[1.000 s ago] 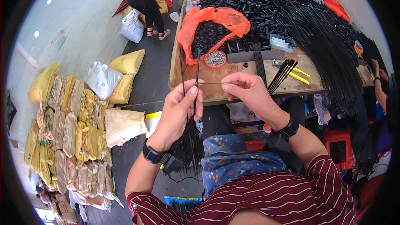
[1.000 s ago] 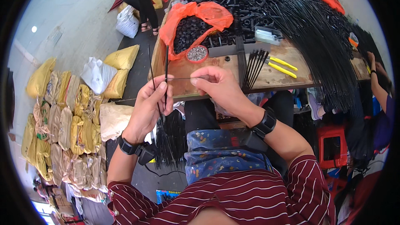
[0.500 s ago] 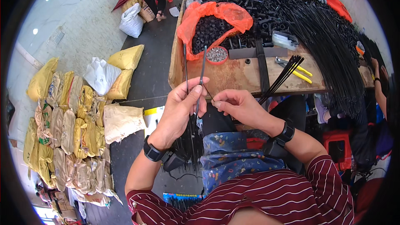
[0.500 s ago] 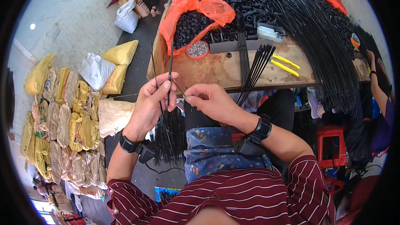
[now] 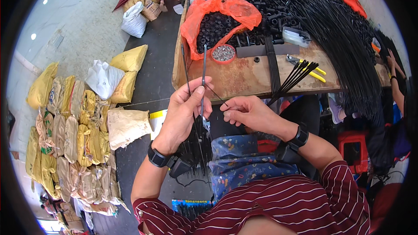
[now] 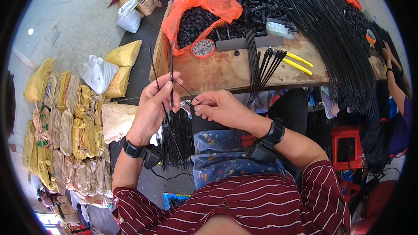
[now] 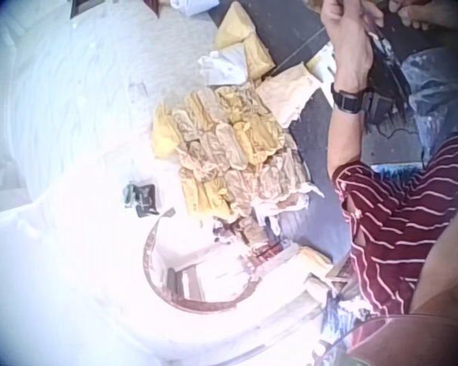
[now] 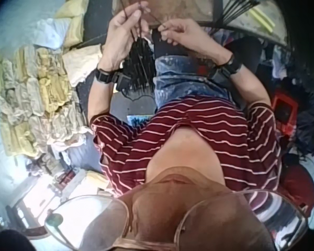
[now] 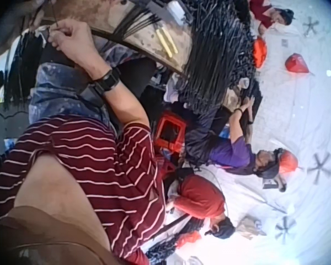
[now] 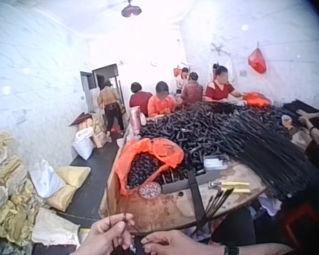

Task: Manually attaching plastic components to metal umbrella ribs using a bench-mounted pressing jig.

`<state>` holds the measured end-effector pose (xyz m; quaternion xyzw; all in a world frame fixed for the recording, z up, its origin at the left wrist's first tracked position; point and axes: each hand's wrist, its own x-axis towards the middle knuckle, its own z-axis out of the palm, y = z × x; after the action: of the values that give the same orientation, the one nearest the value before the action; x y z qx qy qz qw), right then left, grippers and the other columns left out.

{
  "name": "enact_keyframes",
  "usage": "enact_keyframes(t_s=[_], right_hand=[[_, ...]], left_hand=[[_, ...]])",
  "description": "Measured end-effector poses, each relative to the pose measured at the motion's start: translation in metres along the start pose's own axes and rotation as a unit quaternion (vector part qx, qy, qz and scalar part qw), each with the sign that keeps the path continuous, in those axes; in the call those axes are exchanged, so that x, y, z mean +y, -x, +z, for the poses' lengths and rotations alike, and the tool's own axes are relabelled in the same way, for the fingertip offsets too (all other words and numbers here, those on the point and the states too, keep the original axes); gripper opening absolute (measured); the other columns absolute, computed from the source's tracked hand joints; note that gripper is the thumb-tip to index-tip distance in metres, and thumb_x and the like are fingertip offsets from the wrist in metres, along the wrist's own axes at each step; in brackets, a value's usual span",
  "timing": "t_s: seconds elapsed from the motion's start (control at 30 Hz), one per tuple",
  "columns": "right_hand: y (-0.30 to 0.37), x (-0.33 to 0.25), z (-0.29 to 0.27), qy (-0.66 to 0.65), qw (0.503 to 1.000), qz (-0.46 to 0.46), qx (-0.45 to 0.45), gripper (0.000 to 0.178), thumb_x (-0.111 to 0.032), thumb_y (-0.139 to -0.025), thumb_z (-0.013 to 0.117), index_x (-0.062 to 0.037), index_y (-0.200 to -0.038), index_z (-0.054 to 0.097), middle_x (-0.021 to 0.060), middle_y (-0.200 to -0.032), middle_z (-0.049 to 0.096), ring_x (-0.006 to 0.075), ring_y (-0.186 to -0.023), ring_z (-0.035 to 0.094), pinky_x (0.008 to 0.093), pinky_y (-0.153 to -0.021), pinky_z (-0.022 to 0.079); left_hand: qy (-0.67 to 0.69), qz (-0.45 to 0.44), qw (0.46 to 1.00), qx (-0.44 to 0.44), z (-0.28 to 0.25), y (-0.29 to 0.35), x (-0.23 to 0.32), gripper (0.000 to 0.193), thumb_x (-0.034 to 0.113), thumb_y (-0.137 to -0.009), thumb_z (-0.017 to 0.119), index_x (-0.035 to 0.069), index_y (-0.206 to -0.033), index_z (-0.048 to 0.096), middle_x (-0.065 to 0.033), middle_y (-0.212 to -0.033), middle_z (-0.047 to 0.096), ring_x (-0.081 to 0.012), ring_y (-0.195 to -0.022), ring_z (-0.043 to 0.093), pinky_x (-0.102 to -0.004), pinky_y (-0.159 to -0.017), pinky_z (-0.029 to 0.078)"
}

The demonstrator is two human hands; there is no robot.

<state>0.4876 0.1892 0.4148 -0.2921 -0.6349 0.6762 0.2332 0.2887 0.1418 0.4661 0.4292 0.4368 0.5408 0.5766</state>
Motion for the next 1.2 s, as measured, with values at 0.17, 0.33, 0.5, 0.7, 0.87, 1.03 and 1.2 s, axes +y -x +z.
enact_keyframes(t_s=[0.17,0.33,0.5,0.7,0.87,1.03,1.2], right_hand=[[0.007,0.004,-0.003,0.019,0.999,0.029,0.02,0.023,-0.012,-0.088,0.059,0.0012,-0.107,0.063,0.0031,-0.083,0.066,0.0078,-0.071,0.06,0.0235,-0.061,0.05],[0.003,0.016,-0.003,0.05,0.999,0.012,-0.009,0.029,-0.019,-0.092,0.06,-0.0012,-0.115,0.059,0.0036,-0.089,0.066,0.0083,-0.075,0.061,0.0234,-0.063,0.052],[0.013,0.018,-0.003,0.125,0.986,-0.079,0.081,0.029,-0.024,-0.087,0.063,-0.0016,-0.106,0.063,0.0086,-0.077,0.067,0.0135,-0.067,0.063,0.029,-0.059,0.05],[0.025,0.029,-0.006,0.019,0.999,-0.027,0.039,0.028,-0.025,-0.089,0.06,-0.003,-0.106,0.064,0.0061,-0.077,0.067,0.0113,-0.068,0.063,0.0279,-0.06,0.05],[0.025,0.037,-0.004,0.016,0.998,-0.033,0.046,0.022,-0.023,-0.09,0.059,-0.002,-0.094,0.065,0.0044,-0.073,0.066,0.0098,-0.065,0.06,0.0272,-0.059,0.047],[0.023,0.043,-0.006,0.007,0.997,-0.044,0.063,0.02,-0.02,-0.089,0.061,-0.0008,-0.09,0.062,0.0047,-0.069,0.063,0.0104,-0.063,0.058,0.0281,-0.058,0.045],[0.019,0.045,-0.008,0.011,0.997,-0.05,0.064,0.02,-0.02,-0.09,0.061,-0.0006,-0.091,0.06,0.0044,-0.065,0.059,0.0099,-0.061,0.056,0.029,-0.056,0.044]], left_hand=[[0.009,-0.008,1.0,-0.012,0.003,-0.003,-0.001,0.031,0.015,-0.098,0.049,0.0,-0.125,0.052,-0.005,-0.108,0.06,-0.0099,-0.066,0.057,-0.0236,-0.055,0.045],[-0.006,-0.018,1.0,0.022,0.002,-0.001,-0.008,0.031,0.014,-0.097,0.049,-0.001,-0.125,0.051,-0.0064,-0.106,0.061,-0.0117,-0.062,0.056,-0.0241,-0.053,0.045],[-0.019,-0.021,1.0,-0.004,0.013,-0.001,-0.018,0.026,0.012,-0.097,0.048,-0.002,-0.119,0.054,-0.006,-0.099,0.06,-0.0114,-0.059,0.056,-0.024,-0.051,0.045],[-0.019,-0.071,0.997,-0.027,0.023,-0.001,-0.036,0.025,0.012,-0.097,0.049,-0.001,-0.118,0.056,-0.0062,-0.098,0.061,-0.0093,-0.063,0.057,-0.0206,-0.053,0.044],[-0.014,-0.088,0.996,-0.012,0.027,-0.003,-0.043,0.023,0.013,-0.097,0.051,-0.002,-0.115,0.057,-0.0057,-0.095,0.061,-0.0081,-0.061,0.057,-0.0195,-0.05,0.042],[-0.036,-0.093,0.995,0.005,0.023,-0.012,-0.051,0.021,0.014,-0.096,0.054,-0.001,-0.11,0.058,-0.0054,-0.09,0.062,-0.0071,-0.058,0.055,-0.0191,-0.048,0.039],[-0.073,-0.075,0.994,0.016,0.024,-0.019,-0.054,0.02,0.015,-0.096,0.055,-0.002,-0.107,0.058,-0.0049,-0.087,0.062,-0.0058,-0.056,0.053,-0.0191,-0.047,0.039]])
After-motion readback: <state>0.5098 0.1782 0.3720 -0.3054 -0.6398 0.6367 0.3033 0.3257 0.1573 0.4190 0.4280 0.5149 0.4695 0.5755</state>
